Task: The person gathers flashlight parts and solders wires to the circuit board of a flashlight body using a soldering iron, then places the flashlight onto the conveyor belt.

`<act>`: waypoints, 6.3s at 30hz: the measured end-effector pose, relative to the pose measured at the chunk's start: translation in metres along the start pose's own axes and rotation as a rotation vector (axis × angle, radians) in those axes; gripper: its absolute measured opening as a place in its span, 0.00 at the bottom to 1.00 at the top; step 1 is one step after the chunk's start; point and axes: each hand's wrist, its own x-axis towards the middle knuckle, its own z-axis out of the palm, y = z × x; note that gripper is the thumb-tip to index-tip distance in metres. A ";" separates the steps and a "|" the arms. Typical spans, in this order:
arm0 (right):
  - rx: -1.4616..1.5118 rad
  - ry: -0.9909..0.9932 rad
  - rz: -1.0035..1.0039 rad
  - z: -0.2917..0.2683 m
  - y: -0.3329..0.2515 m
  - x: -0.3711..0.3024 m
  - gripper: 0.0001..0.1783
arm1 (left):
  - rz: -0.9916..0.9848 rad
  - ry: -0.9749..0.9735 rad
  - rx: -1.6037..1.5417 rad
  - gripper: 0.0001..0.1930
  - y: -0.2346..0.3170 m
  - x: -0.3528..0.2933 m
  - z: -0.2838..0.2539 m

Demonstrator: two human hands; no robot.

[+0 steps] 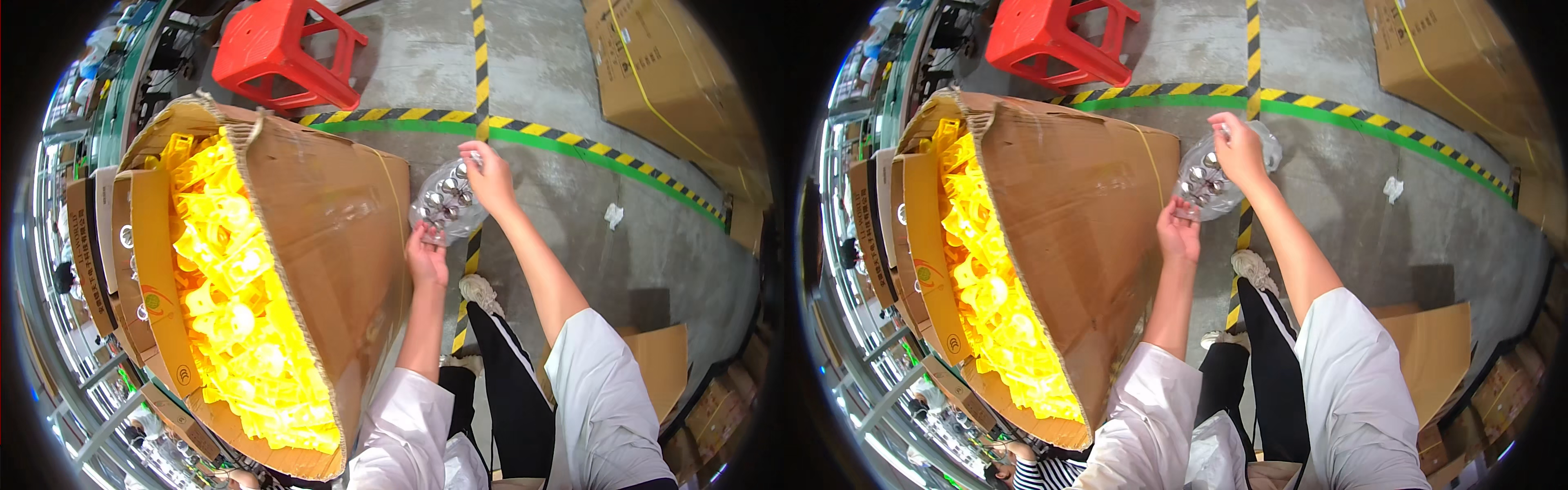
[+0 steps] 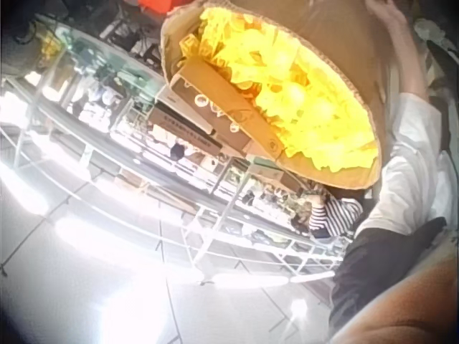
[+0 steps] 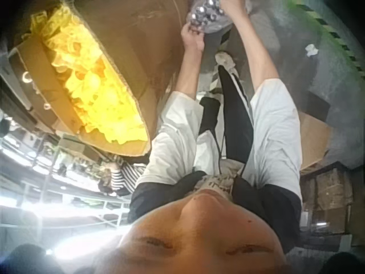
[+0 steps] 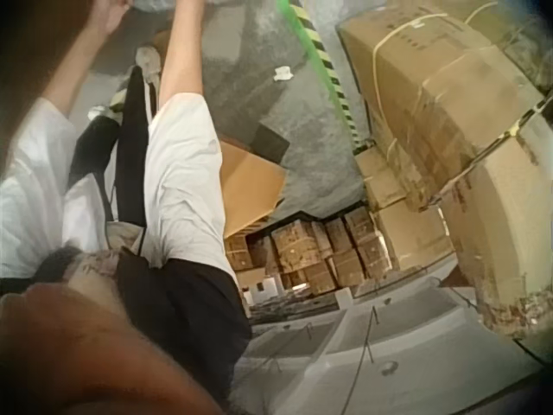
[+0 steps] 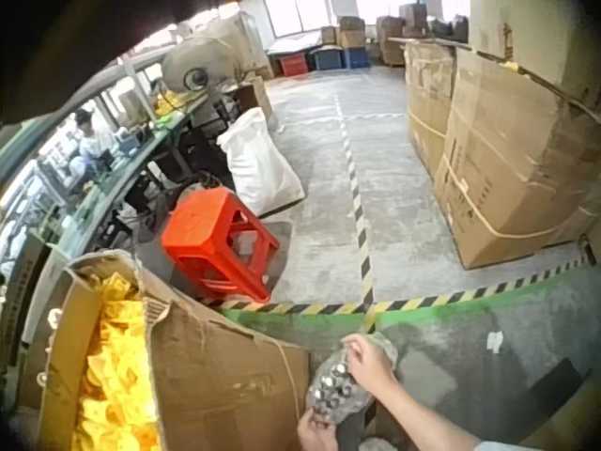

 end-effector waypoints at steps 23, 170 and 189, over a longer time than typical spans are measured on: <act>-0.746 -0.554 0.190 -0.200 0.084 -0.211 0.20 | -0.113 -0.174 0.285 0.15 -0.004 -0.118 -0.130; 0.887 -0.467 0.217 0.095 -0.487 -0.477 0.17 | 0.275 -0.545 -0.108 0.22 0.483 -0.468 -0.323; 0.974 0.233 0.189 -0.279 -0.314 -0.306 0.13 | -0.163 -0.673 0.282 0.20 0.206 -0.377 0.066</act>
